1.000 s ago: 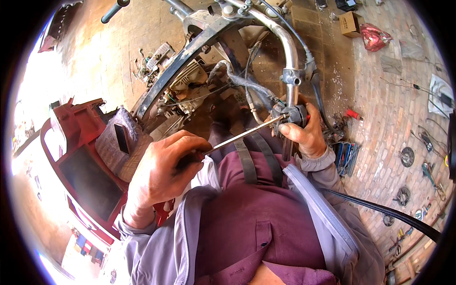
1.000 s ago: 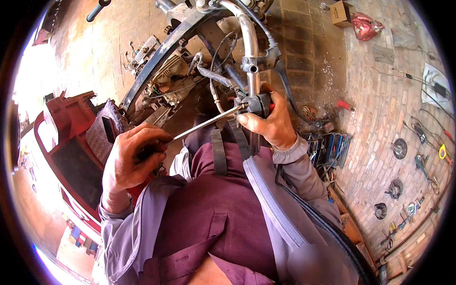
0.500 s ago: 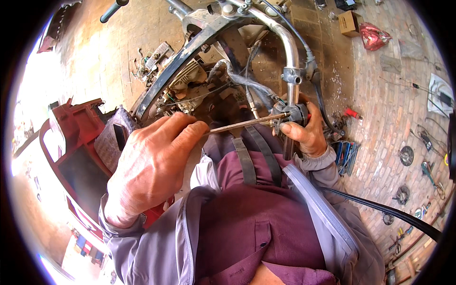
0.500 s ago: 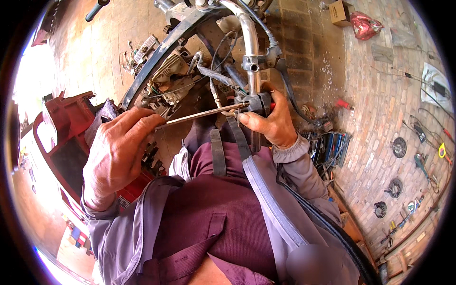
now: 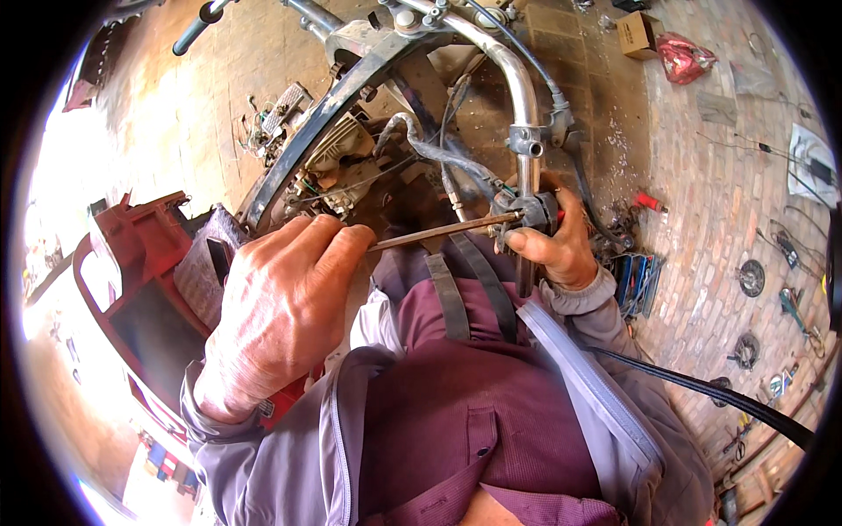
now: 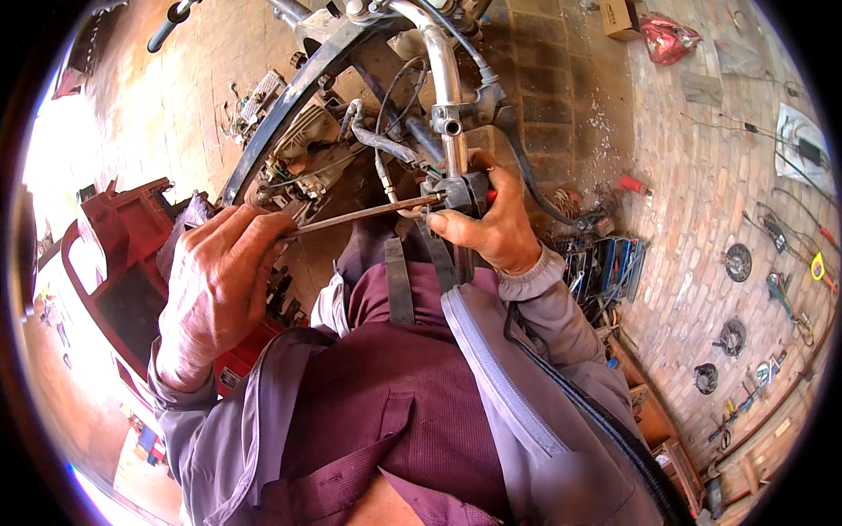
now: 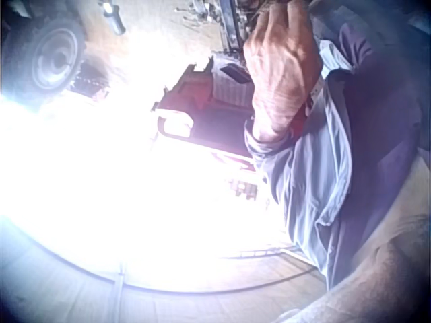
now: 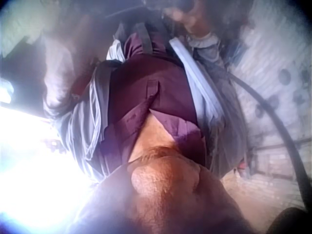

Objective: The person uses a screwdriver to tighten a screw on a motorcycle handlebar component. They hold the part steady with one hand while turning the screwdriver with the other, working on the assembly in a workshop setting.

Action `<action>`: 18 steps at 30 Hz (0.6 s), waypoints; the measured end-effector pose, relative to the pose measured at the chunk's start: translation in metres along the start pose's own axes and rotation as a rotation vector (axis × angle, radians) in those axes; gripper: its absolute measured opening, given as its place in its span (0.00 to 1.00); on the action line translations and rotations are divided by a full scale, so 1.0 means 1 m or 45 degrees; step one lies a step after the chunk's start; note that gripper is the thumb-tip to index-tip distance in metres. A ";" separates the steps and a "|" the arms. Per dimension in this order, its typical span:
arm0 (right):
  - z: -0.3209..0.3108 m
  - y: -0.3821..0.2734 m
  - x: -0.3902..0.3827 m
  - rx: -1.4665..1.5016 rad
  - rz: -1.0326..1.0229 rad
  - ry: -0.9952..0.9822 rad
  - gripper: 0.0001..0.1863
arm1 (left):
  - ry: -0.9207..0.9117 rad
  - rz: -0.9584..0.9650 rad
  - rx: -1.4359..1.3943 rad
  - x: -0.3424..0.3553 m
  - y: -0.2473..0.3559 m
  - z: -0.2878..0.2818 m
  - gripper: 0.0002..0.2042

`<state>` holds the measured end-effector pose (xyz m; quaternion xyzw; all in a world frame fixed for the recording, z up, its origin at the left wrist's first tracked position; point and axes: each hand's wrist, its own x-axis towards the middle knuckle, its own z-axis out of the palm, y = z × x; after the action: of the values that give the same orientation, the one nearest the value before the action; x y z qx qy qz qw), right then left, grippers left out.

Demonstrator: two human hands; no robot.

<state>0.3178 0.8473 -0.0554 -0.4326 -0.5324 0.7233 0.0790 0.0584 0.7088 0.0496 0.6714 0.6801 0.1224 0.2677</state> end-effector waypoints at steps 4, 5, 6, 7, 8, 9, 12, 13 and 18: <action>-0.003 0.015 0.001 -0.115 -0.157 0.103 0.45 | -0.012 -0.025 -0.053 0.005 0.008 0.000 0.13; -0.003 0.013 0.001 -0.135 -0.175 0.100 0.44 | -0.053 -0.078 -0.067 0.006 0.008 -0.001 0.12; -0.002 0.011 0.002 -0.133 -0.175 0.100 0.44 | -0.054 -0.079 -0.065 0.006 0.009 0.000 0.12; -0.002 0.009 0.002 -0.078 -0.148 0.061 0.44 | -0.082 -0.093 -0.039 0.005 0.009 0.002 0.11; -0.002 0.007 0.002 -0.023 -0.121 0.023 0.44 | -0.111 -0.108 -0.013 0.004 0.008 0.004 0.11; -0.001 0.004 0.001 -0.021 -0.121 0.023 0.44 | -0.113 -0.108 -0.012 0.003 0.007 0.006 0.11; 0.000 0.002 0.000 -0.032 -0.069 0.022 0.45 | -0.101 -0.029 -0.017 0.002 0.001 0.011 0.10; -0.001 0.003 0.000 -0.037 -0.071 0.021 0.45 | -0.139 -0.030 -0.020 0.002 0.001 0.012 0.10; -0.003 0.007 0.001 -0.036 -0.078 0.001 0.45 | -0.116 -0.038 -0.152 0.009 0.009 0.011 0.09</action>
<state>0.3212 0.8468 -0.0622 -0.4175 -0.5555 0.7128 0.0951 0.0719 0.7158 0.0432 0.6489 0.6686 0.1279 0.3398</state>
